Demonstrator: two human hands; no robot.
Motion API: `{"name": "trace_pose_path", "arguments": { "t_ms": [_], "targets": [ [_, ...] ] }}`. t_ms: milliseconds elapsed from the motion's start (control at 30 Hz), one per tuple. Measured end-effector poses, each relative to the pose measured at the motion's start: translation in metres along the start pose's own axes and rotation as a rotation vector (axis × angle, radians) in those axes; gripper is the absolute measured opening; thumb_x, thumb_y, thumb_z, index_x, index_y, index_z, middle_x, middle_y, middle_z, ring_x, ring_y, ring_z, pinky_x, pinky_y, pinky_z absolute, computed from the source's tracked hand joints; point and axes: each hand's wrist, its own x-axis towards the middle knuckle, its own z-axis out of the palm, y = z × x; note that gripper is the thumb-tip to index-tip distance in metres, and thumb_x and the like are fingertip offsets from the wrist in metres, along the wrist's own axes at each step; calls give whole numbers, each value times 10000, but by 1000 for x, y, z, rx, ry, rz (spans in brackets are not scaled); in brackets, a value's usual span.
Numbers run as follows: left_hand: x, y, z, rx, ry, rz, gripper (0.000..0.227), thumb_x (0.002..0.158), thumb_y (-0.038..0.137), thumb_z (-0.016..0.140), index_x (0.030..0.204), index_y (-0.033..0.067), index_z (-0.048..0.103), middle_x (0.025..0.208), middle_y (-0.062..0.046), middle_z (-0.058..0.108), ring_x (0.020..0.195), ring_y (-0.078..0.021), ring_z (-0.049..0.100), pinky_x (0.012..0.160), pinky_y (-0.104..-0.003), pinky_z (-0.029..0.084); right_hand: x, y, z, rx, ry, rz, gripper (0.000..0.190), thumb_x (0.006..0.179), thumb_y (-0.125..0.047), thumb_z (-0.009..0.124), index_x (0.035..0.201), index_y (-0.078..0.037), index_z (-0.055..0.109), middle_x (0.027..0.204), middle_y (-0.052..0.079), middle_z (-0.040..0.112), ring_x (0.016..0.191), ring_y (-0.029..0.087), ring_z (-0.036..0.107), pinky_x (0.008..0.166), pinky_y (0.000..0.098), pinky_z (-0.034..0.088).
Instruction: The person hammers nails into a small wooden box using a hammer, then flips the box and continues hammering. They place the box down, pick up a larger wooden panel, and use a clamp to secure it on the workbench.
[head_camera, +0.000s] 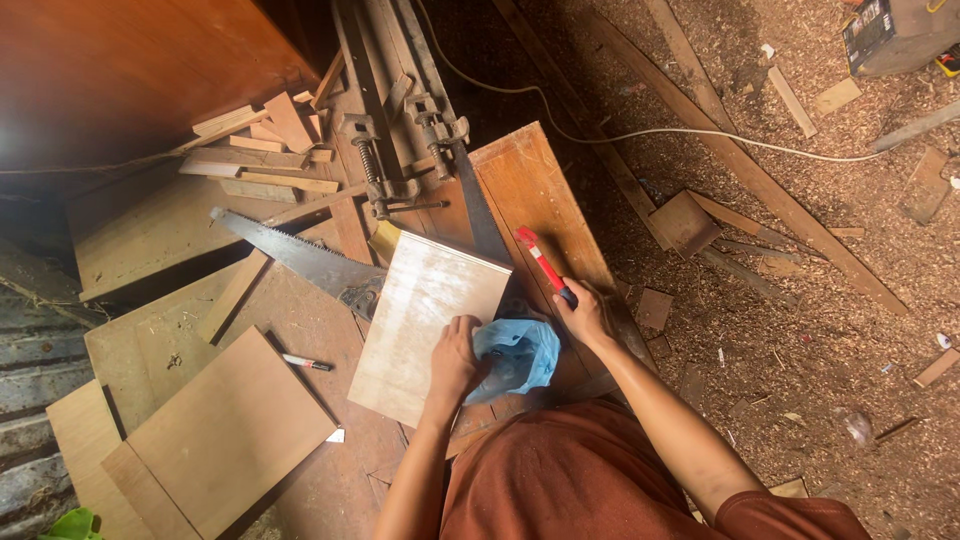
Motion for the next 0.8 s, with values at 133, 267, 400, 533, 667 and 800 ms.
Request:
{"name": "trace_pose_path", "arguments": {
  "t_ms": [133,267,400,533,667,800],
  "targets": [
    [-8,-22,-4,-55,-41,-137,389,733,207,801,1049,117,593,941,-119,716,873,-363,694,750,-459,544,-4,-4,-3,-79,1,-14,432,842,-173,774,1235,-19,680,1057,184,669,985,360,654,861,431,520],
    [-13,-25,-8,-134,-43,-184,308,794,273,780,998,109,617,867,-112,735,757,-365,713,705,-466,543,-5,-11,-3,-101,4,-7,451,832,-179,786,1230,-4,666,1040,188,656,987,367,641,875,443,512],
    [-17,-29,-5,-200,37,-127,268,803,279,775,957,98,651,868,-125,743,785,-373,712,705,-456,545,-8,-18,-2,-99,-25,-32,498,807,-185,795,1239,19,655,991,200,647,939,381,640,833,452,517],
    [-16,-38,-2,-267,55,-118,267,815,263,758,981,76,663,880,-143,741,781,-369,716,714,-442,552,-12,-24,-1,-45,-12,-81,445,797,-172,777,1202,-8,693,1001,188,674,924,368,665,835,433,532],
    [-18,-40,-3,-325,26,-166,266,808,241,732,995,63,667,897,-145,748,766,-352,730,720,-425,562,-19,-37,-1,-76,-27,1,432,862,-177,792,1245,-7,682,1017,207,665,934,386,660,834,433,526],
    [-18,-42,-5,-313,35,-157,270,802,253,733,988,66,677,887,-147,751,775,-355,727,717,-426,557,-27,-70,-10,-18,180,-180,367,847,-112,742,1197,-8,700,1035,172,686,922,342,664,824,401,530]
  ]
}}
